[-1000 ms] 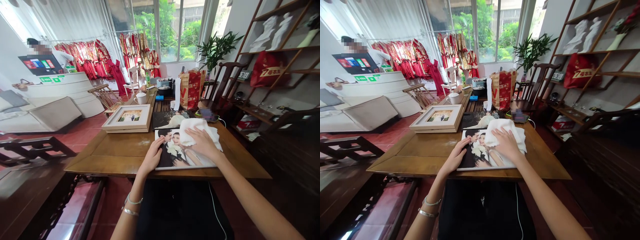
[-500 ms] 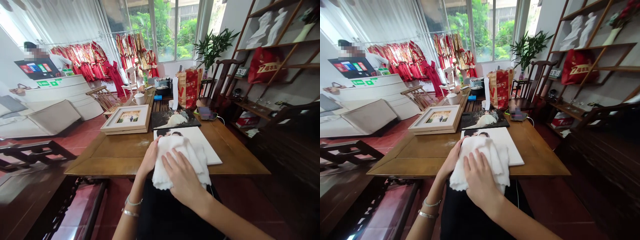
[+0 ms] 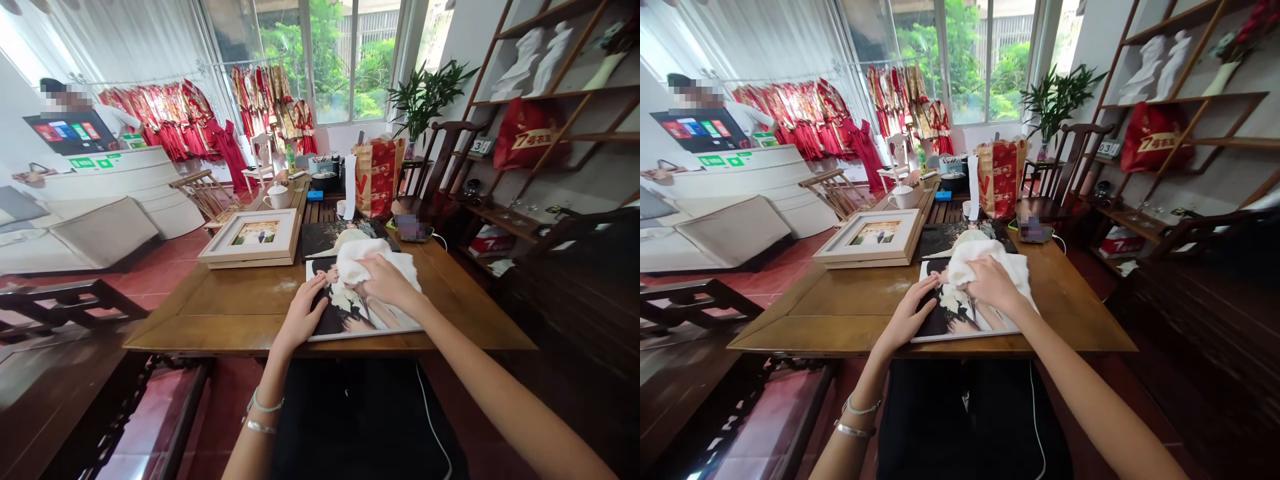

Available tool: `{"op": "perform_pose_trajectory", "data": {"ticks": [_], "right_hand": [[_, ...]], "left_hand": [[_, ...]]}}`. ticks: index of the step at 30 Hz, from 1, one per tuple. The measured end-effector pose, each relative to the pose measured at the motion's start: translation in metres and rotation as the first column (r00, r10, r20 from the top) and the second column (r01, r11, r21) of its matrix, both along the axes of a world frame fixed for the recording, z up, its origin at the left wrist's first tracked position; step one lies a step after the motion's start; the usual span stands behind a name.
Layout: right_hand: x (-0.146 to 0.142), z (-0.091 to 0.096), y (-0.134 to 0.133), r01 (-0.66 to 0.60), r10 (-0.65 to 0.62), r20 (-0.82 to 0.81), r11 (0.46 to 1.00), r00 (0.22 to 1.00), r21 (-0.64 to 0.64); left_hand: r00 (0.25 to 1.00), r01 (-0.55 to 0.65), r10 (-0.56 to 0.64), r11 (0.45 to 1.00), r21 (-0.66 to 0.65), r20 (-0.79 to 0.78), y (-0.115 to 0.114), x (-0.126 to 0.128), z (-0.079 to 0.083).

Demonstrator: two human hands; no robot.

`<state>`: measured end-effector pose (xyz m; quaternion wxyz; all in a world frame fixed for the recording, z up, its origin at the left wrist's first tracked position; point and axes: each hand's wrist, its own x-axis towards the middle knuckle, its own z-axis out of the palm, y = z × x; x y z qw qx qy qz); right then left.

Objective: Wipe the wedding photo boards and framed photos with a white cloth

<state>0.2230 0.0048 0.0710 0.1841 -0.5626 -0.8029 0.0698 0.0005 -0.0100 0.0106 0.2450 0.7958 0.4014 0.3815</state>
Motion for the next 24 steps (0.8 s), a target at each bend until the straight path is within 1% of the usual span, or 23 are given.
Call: {"op": "perform_pose_trajectory", "data": {"ticks": [4, 6, 8, 10, 12, 14, 17, 20, 22, 24], "right_hand": [[-0.043, 0.010, 0.026, -0.101, 0.101, 0.008, 0.994, 0.995, -0.040], [-0.059, 0.014, 0.034, -0.131, 0.132, 0.024, 0.990, 0.991, -0.054], [-0.066, 0.017, 0.036, -0.140, 0.143, 0.045, 0.988, 0.989, -0.060], [-0.063, 0.018, 0.032, -0.139, 0.143, 0.067, 0.989, 0.987, -0.056], [-0.051, 0.017, 0.024, -0.119, 0.123, 0.090, 0.992, 0.988, -0.045], [-0.031, 0.015, 0.013, -0.079, 0.082, 0.115, 0.996, 0.990, -0.032], [0.008, 0.007, 0.000, 0.001, 0.001, 0.144, 1.000, 0.990, -0.013], [0.046, -0.004, -0.008, 0.110, -0.113, 0.156, 0.994, 0.981, 0.024], [0.061, -0.014, -0.015, 0.164, -0.169, 0.161, 0.985, 0.972, 0.045], [0.066, -0.024, -0.031, 0.153, -0.162, 0.171, 0.986, 0.972, 0.065]], "left_hand": [[1.000, -0.013, 0.013, 1.000, 0.008, -0.019, 0.000, -0.001, -0.001], [1.000, -0.017, 0.017, 1.000, 0.004, -0.027, 0.001, -0.001, -0.002], [0.999, -0.021, 0.021, 1.000, -0.003, -0.029, 0.002, -0.001, -0.003], [0.999, -0.029, 0.029, 0.999, -0.015, -0.019, 0.003, -0.001, -0.004], [1.000, -0.024, 0.024, 1.000, -0.020, 0.007, 0.003, -0.001, -0.005], [0.999, -0.003, 0.004, 1.000, -0.015, 0.040, 0.004, -0.002, -0.006], [0.998, 0.026, -0.025, 0.999, -0.019, 0.066, 0.003, -0.002, -0.006], [0.997, 0.032, -0.030, 0.999, -0.026, 0.071, 0.003, -0.002, -0.006], [0.997, 0.025, -0.023, 0.999, -0.026, 0.076, 0.002, -0.002, -0.006], [0.997, 0.015, -0.012, 0.999, -0.029, 0.078, 0.002, -0.001, -0.005]]}}
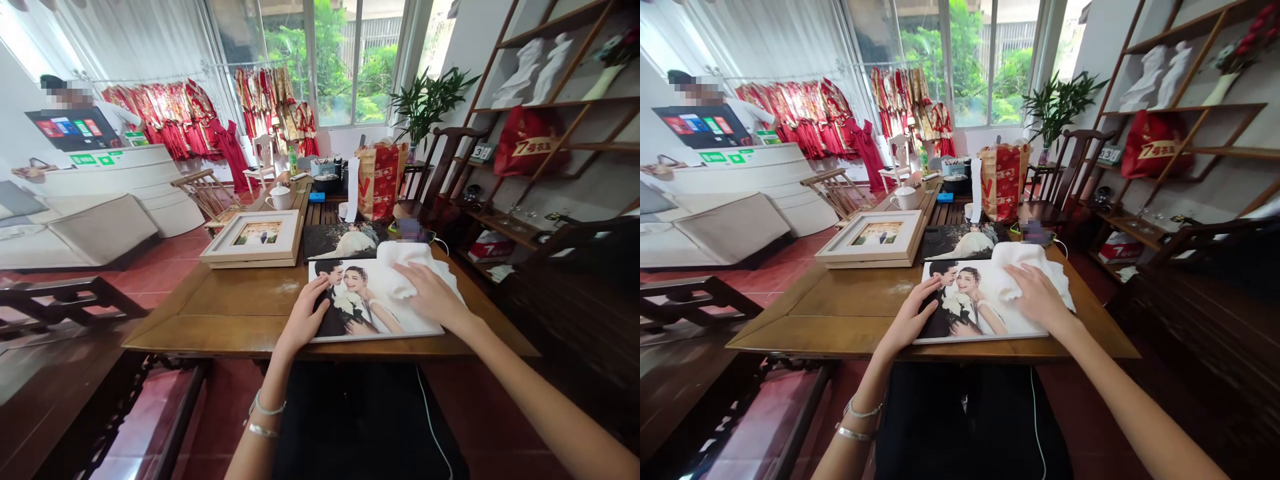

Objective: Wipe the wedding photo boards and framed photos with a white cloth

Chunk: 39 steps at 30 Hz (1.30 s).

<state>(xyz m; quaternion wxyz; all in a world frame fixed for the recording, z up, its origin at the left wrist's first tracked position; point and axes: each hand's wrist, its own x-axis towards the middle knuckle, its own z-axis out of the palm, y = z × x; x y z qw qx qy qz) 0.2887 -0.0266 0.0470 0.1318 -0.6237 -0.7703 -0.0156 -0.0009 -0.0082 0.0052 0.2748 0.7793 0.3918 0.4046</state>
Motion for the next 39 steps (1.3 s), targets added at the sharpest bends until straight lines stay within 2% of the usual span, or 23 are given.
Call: {"op": "perform_pose_trajectory", "data": {"ticks": [3, 6, 9, 12, 16, 19, 21, 23, 26, 31, 34, 37, 39], "right_hand": [[-0.008, -0.013, -0.042, -0.131, 0.129, 0.033, 0.990, 0.991, 0.060], [-0.016, -0.016, -0.087, -0.238, 0.235, 0.033, 0.968, 0.971, 0.087], [-0.011, -0.011, -0.106, -0.290, 0.290, 0.021, 0.956, 0.957, 0.042], [0.002, -0.007, -0.087, -0.257, 0.257, 0.007, 0.966, 0.966, 0.018], [0.012, -0.004, -0.022, -0.218, 0.218, -0.019, 0.976, 0.976, -0.022], [0.009, 0.002, 0.024, -0.159, 0.157, -0.028, 0.985, 0.987, -0.071], [0.003, 0.005, 0.042, -0.136, 0.135, -0.027, 0.987, 0.991, -0.082], [-0.002, 0.005, 0.045, -0.139, 0.137, -0.029, 0.986, 0.990, -0.093], [-0.008, 0.000, 0.021, -0.178, 0.176, -0.028, 0.980, 0.984, -0.089], [-0.005, -0.007, -0.059, -0.280, 0.280, -0.015, 0.960, 0.960, -0.014], [0.012, -0.002, -0.093, -0.380, 0.374, -0.078, 0.920, 0.924, -0.090], [0.035, 0.001, -0.093, -0.470, 0.439, -0.190, 0.867, 0.878, -0.165], [0.046, -0.001, -0.075, -0.468, 0.427, -0.236, 0.870, 0.873, -0.155]], "left_hand": [[1.000, 0.001, -0.001, 1.000, -0.007, -0.014, -0.001, 0.000, 0.001], [1.000, 0.005, -0.005, 1.000, -0.010, -0.030, -0.001, 0.001, 0.002], [1.000, 0.003, -0.003, 1.000, -0.013, -0.022, -0.001, 0.001, 0.002], [1.000, 0.008, -0.008, 1.000, -0.020, -0.007, -0.001, 0.001, 0.002], [1.000, 0.015, -0.015, 1.000, -0.010, -0.006, 0.000, -0.001, 0.002], [1.000, 0.025, -0.025, 1.000, 0.008, -0.003, 0.001, -0.001, 0.002], [1.000, 0.025, -0.025, 1.000, 0.009, -0.008, 0.001, -0.001, 0.002], [1.000, 0.015, -0.015, 1.000, 0.003, -0.014, 0.001, 0.000, 0.002], [1.000, -0.006, 0.006, 1.000, 0.006, -0.016, 0.001, 0.002, 0.003], [1.000, -0.001, 0.001, 1.000, 0.003, -0.030, 0.002, 0.004, 0.002], [1.000, -0.004, 0.004, 1.000, 0.005, -0.029, 0.002, 0.003, 0.001], [1.000, -0.001, 0.002, 1.000, 0.003, -0.027, 0.003, 0.002, 0.000], [1.000, 0.006, -0.006, 1.000, 0.003, -0.020, 0.003, 0.002, -0.001]]}}
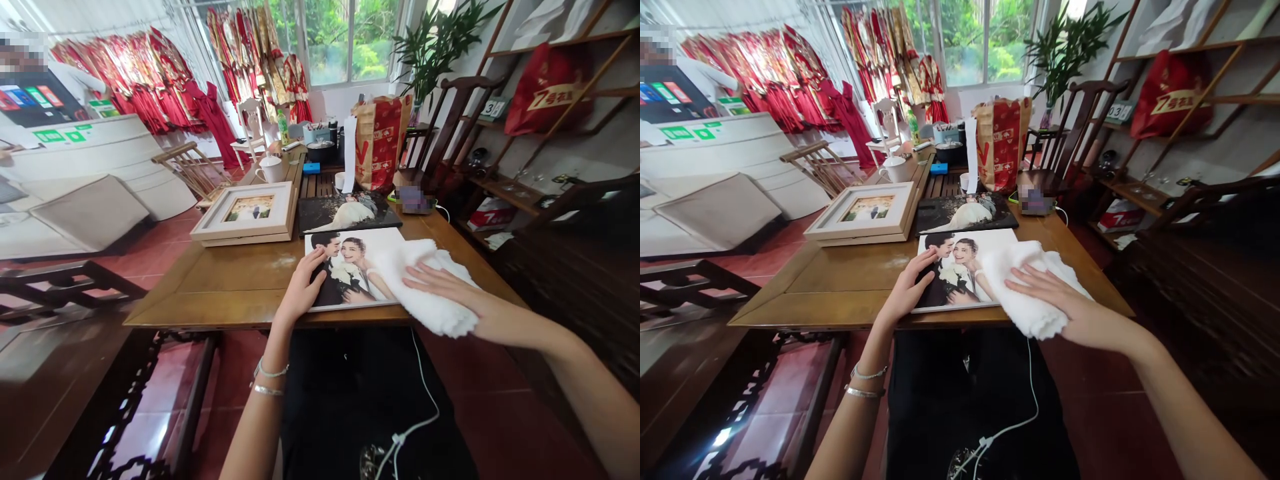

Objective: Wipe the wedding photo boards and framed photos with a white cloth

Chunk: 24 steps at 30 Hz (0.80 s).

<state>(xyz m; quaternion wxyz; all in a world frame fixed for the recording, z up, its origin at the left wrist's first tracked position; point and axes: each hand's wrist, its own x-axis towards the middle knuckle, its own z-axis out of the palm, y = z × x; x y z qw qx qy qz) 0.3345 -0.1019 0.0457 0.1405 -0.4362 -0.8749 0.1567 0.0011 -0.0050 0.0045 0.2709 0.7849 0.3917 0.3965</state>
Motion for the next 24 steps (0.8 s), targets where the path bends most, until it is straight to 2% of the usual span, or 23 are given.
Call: {"op": "perform_pose_trajectory", "data": {"ticks": [4, 7, 10, 13, 17, 19, 21, 24], "right_hand": [[-0.006, -0.007, 0.057, 0.115, -0.116, 0.023, 0.992, 0.993, 0.058], [-0.031, -0.005, 0.096, 0.289, -0.303, 0.119, 0.950, 0.946, 0.118], [-0.059, -0.001, 0.111, 0.380, -0.407, 0.153, 0.908, 0.901, 0.176], [-0.080, -0.001, 0.092, 0.324, -0.361, 0.159, 0.920, 0.919, 0.219], [-0.090, -0.003, 0.029, 0.168, -0.210, 0.160, 0.956, 0.965, 0.240], [-0.083, -0.002, 0.000, 0.112, -0.147, 0.146, 0.968, 0.978, 0.224], [-0.068, 0.000, -0.016, 0.064, -0.091, 0.140, 0.981, 0.986, 0.182], [-0.038, 0.002, -0.008, 0.048, -0.062, 0.136, 0.993, 0.989, 0.105]], "left_hand": [[1.000, 0.014, -0.014, 1.000, 0.002, -0.005, 0.000, 0.000, 0.001], [1.000, 0.013, -0.013, 1.000, -0.003, -0.019, -0.001, 0.000, 0.004], [0.999, 0.002, -0.002, 1.000, -0.001, -0.035, -0.002, 0.000, 0.005], [0.998, -0.006, 0.006, 1.000, 0.002, -0.055, -0.002, 0.000, 0.006], [0.998, -0.016, 0.016, 1.000, 0.002, -0.062, -0.002, 0.001, 0.005], [0.998, -0.016, 0.016, 1.000, -0.002, -0.056, -0.003, 0.002, 0.005], [0.999, -0.011, 0.011, 1.000, -0.004, -0.044, -0.003, 0.001, 0.005], [1.000, -0.002, 0.001, 1.000, -0.012, -0.031, -0.003, 0.001, 0.005]]}}
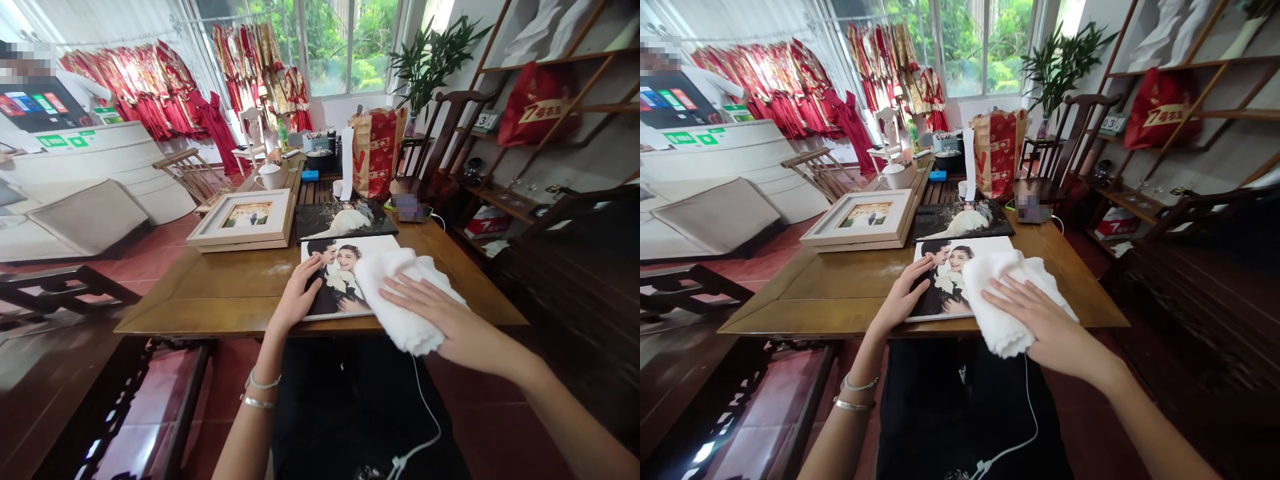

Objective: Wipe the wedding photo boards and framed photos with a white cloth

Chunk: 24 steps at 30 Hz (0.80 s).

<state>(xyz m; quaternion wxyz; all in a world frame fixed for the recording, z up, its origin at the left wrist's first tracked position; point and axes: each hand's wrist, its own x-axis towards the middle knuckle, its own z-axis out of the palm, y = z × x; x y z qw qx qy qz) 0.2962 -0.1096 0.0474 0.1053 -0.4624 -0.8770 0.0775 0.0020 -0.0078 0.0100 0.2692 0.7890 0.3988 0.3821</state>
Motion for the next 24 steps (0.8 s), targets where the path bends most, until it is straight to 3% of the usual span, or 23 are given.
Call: {"op": "perform_pose_trajectory", "data": {"ticks": [5, 8, 10, 13, 17, 21, 24], "right_hand": [[0.018, 0.001, 0.073, 0.176, -0.175, 0.020, 0.984, 0.984, -0.034], [-0.002, 0.005, 0.111, 0.302, -0.300, 0.082, 0.953, 0.950, -0.014], [-0.022, 0.007, 0.121, 0.323, -0.322, 0.097, 0.946, 0.942, 0.006], [-0.048, 0.006, 0.106, 0.249, -0.253, 0.086, 0.967, 0.964, 0.057], [-0.063, 0.002, 0.047, 0.082, -0.090, 0.055, 0.987, 0.994, 0.136], [-0.048, 0.000, -0.002, -0.002, -0.004, 0.048, 0.993, 0.999, 0.121], [-0.025, -0.002, 0.000, 0.014, -0.019, 0.049, 0.996, 0.999, 0.091]], "left_hand": [[1.000, 0.008, -0.008, 1.000, 0.005, 0.010, 0.000, -0.001, 0.000], [1.000, 0.008, -0.008, 1.000, 0.020, 0.004, 0.001, -0.002, -0.001], [1.000, 0.007, -0.007, 1.000, 0.025, -0.001, 0.001, -0.002, -0.001], [1.000, 0.004, -0.004, 1.000, 0.028, -0.004, 0.001, -0.002, -0.001], [1.000, 0.000, -0.001, 0.999, 0.033, 0.014, 0.001, -0.001, -0.002], [0.999, 0.001, -0.002, 1.000, 0.029, 0.033, 0.000, -0.001, -0.003], [1.000, 0.002, -0.003, 1.000, 0.018, 0.031, -0.001, -0.001, -0.002]]}}
